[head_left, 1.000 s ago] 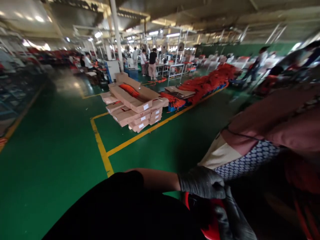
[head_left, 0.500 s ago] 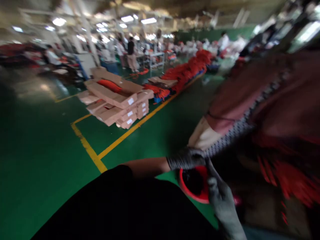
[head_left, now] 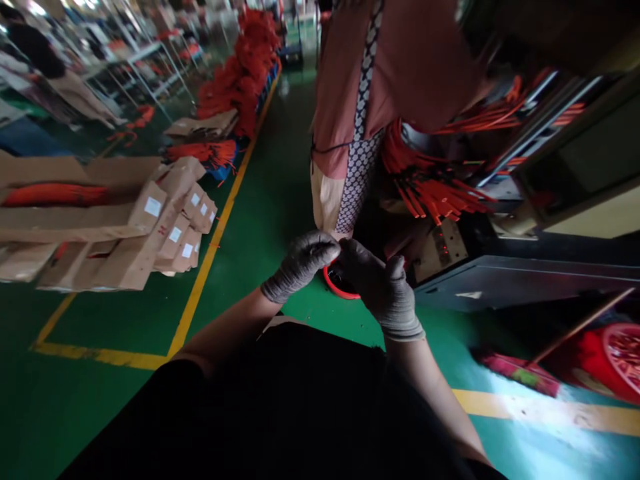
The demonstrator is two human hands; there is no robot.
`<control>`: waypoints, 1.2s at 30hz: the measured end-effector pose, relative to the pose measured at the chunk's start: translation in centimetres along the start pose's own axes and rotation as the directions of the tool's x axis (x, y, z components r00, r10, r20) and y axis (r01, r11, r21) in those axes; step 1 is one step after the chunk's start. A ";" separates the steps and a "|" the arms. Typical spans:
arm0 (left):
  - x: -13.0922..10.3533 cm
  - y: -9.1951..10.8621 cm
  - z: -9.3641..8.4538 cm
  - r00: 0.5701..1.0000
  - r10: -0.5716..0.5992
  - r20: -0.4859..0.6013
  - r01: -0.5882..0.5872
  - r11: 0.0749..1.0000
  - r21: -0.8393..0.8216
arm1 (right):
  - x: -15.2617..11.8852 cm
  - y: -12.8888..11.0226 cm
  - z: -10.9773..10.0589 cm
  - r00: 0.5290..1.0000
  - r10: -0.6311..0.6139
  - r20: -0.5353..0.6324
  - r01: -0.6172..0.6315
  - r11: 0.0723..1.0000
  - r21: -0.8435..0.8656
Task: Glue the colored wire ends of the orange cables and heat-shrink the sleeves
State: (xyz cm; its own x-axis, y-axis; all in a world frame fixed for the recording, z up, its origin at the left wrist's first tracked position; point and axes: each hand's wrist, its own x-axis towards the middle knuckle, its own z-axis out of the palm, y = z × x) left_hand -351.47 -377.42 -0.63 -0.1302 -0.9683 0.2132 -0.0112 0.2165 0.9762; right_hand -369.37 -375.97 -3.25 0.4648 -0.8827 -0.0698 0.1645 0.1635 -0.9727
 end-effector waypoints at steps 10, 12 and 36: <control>-0.3 0.5 0.7 0.994 0.111 -0.021 -0.098 0.935 0.340 | -0.5 -0.6 -0.4 0.846 -0.529 0.072 0.481 0.696 -0.533; -0.2 0.7 0.7 0.993 0.116 -0.008 -0.108 0.943 0.315 | -0.6 -0.7 -0.4 0.842 -0.535 0.075 0.494 0.706 -0.508; 0.3 -2.3 -0.3 0.957 -0.223 0.184 0.226 0.974 0.008 | -0.3 2.6 -1.1 0.971 -0.108 -0.215 0.107 0.994 -0.016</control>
State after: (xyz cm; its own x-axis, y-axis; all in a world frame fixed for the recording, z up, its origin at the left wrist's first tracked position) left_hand -351.23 -378.24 -2.79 -0.3043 -0.9524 -0.0208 -0.0480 -0.0065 0.9988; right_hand -370.00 -375.77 -6.04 0.2468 -0.9690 -0.0100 0.1994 0.0609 -0.9780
